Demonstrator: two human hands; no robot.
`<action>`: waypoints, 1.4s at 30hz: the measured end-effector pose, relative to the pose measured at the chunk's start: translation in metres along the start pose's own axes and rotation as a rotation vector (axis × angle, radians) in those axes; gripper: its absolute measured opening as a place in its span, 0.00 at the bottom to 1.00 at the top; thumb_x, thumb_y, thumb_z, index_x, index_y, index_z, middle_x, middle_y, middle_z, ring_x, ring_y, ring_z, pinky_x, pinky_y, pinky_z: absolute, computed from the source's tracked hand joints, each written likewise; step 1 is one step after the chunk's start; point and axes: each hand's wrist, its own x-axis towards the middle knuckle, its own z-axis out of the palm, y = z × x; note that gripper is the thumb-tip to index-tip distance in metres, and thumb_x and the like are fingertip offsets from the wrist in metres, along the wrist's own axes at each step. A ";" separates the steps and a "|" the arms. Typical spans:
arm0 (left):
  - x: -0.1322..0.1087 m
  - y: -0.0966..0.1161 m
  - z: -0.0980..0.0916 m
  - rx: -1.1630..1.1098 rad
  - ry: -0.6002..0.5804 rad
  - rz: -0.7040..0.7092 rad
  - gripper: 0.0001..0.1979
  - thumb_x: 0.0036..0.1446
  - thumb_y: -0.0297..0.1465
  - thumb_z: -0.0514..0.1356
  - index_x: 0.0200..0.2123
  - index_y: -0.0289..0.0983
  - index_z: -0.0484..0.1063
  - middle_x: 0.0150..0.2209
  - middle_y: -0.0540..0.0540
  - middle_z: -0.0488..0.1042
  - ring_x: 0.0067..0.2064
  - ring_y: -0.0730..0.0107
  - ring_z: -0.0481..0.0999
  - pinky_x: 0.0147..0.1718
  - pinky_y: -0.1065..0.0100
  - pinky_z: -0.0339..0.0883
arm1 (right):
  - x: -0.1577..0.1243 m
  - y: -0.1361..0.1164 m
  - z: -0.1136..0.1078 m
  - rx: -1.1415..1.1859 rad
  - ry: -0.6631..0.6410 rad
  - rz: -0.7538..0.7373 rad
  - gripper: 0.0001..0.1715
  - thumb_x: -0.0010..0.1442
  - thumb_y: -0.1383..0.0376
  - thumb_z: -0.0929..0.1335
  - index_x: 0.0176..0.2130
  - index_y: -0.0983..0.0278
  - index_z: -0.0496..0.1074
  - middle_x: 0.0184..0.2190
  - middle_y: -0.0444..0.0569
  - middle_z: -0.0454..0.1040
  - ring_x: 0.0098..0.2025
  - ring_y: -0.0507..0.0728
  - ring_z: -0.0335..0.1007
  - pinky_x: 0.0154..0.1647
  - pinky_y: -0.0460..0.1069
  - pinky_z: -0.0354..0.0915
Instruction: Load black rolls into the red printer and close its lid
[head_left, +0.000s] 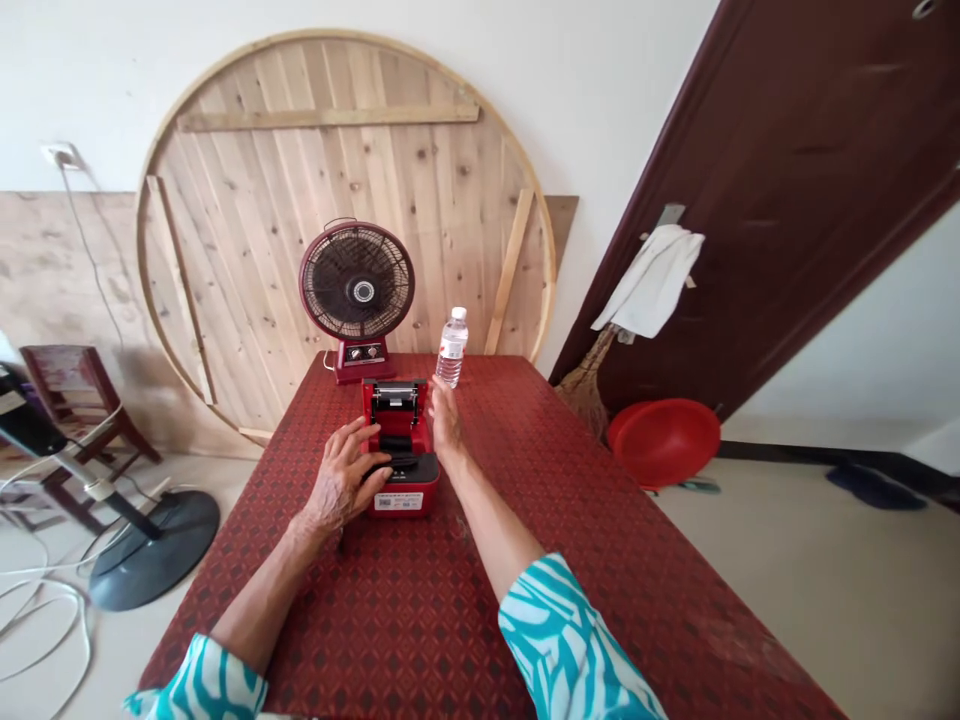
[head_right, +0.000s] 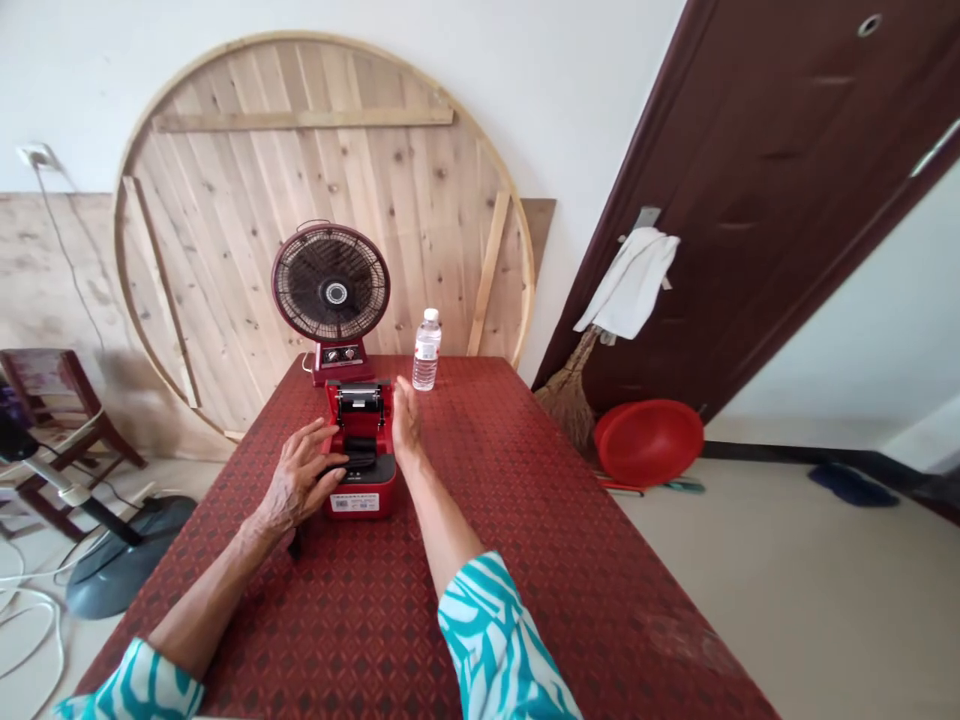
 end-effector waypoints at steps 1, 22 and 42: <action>-0.001 0.000 0.000 0.003 0.005 -0.004 0.10 0.61 0.34 0.57 0.40 0.41 0.78 0.58 0.41 0.68 0.64 0.51 0.59 0.58 0.48 0.58 | 0.006 -0.006 0.003 -0.016 -0.026 -0.017 0.28 0.58 0.47 0.60 0.51 0.57 0.70 0.58 0.48 0.69 0.59 0.59 0.63 0.58 0.58 0.60; -0.010 -0.008 -0.010 -0.017 -0.074 -0.175 0.16 0.61 0.42 0.55 0.45 0.40 0.75 0.49 0.42 0.77 0.58 0.54 0.67 0.60 0.49 0.51 | -0.074 0.016 -0.036 -0.271 -0.092 -0.238 0.25 0.64 0.49 0.54 0.38 0.57 0.73 0.53 0.49 0.67 0.58 0.57 0.61 0.63 0.55 0.52; -0.022 -0.032 -0.011 -0.522 0.094 -0.785 0.20 0.53 0.45 0.59 0.41 0.36 0.78 0.35 0.44 0.79 0.37 0.62 0.77 0.39 0.64 0.68 | -0.076 0.047 -0.041 -0.095 0.038 0.045 0.28 0.58 0.45 0.61 0.47 0.59 0.74 0.47 0.47 0.77 0.51 0.59 0.69 0.53 0.54 0.61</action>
